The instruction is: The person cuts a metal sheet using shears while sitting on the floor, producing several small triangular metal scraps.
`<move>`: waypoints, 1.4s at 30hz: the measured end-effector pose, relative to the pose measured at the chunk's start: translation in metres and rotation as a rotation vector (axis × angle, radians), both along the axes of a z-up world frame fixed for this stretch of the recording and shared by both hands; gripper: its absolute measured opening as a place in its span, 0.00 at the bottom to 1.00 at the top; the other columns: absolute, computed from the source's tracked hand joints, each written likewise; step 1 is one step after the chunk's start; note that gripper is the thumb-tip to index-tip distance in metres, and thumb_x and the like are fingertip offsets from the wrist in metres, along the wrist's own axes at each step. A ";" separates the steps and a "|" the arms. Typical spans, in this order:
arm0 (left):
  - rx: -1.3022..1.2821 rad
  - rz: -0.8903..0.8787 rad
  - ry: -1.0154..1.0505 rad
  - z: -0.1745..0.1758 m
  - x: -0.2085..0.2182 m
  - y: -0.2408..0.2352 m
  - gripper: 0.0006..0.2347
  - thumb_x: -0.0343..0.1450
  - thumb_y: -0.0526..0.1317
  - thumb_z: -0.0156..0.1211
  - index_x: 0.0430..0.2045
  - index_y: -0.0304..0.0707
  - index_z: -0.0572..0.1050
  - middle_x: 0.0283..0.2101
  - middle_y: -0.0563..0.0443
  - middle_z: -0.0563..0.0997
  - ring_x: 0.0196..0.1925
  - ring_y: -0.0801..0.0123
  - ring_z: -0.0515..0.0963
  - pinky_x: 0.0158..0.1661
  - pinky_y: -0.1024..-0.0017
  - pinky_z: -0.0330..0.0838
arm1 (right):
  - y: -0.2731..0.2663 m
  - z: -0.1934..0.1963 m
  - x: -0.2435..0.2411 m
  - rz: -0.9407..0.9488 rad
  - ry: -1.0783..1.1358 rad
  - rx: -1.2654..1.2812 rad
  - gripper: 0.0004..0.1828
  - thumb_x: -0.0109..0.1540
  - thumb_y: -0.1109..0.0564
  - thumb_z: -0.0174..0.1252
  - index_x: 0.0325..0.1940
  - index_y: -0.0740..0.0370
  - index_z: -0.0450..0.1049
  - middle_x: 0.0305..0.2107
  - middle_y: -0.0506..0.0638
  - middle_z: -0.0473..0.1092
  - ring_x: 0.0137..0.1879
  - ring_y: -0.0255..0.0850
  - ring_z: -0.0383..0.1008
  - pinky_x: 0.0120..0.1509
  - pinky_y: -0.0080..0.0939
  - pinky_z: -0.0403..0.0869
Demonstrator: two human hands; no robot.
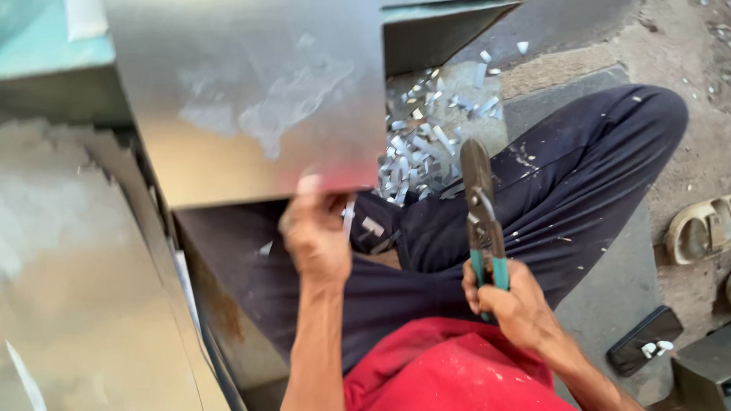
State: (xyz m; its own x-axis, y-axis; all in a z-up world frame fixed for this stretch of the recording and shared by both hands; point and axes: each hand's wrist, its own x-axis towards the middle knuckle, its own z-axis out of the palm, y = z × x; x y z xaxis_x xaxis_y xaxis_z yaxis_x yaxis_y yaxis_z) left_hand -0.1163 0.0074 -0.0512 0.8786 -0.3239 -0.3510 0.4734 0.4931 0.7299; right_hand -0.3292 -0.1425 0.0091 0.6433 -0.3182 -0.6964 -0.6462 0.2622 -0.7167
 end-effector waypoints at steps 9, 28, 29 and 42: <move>-0.017 -0.182 0.008 0.037 -0.020 -0.096 0.08 0.71 0.32 0.66 0.41 0.27 0.79 0.38 0.46 0.84 0.37 0.67 0.84 0.42 0.69 0.80 | 0.018 0.017 0.034 -0.136 -0.159 0.163 0.22 0.47 0.60 0.47 0.46 0.64 0.66 0.31 0.47 0.67 0.37 0.35 0.68 0.36 0.34 0.67; 0.047 -0.201 -0.005 0.033 -0.026 -0.111 0.07 0.72 0.31 0.65 0.39 0.25 0.81 0.38 0.44 0.85 0.36 0.68 0.85 0.43 0.72 0.81 | 0.027 -0.001 0.038 -0.205 -0.099 0.096 0.11 0.49 0.63 0.44 0.34 0.68 0.65 0.25 0.50 0.65 0.30 0.38 0.64 0.33 0.38 0.65; 0.018 -0.190 0.004 0.034 -0.026 -0.110 0.06 0.72 0.31 0.65 0.39 0.25 0.81 0.38 0.44 0.85 0.36 0.68 0.85 0.42 0.72 0.81 | 0.027 -0.001 0.038 -0.232 -0.091 0.142 0.12 0.49 0.63 0.45 0.35 0.68 0.66 0.25 0.50 0.65 0.31 0.38 0.63 0.33 0.39 0.65; 0.049 0.178 -0.136 0.023 0.032 0.075 0.23 0.70 0.28 0.68 0.62 0.27 0.71 0.39 0.49 0.84 0.37 0.78 0.81 0.40 0.79 0.77 | -0.005 0.058 0.115 0.818 0.280 -0.159 0.33 0.43 0.59 0.49 0.55 0.58 0.69 0.33 0.49 0.73 0.32 0.38 0.67 0.34 0.40 0.70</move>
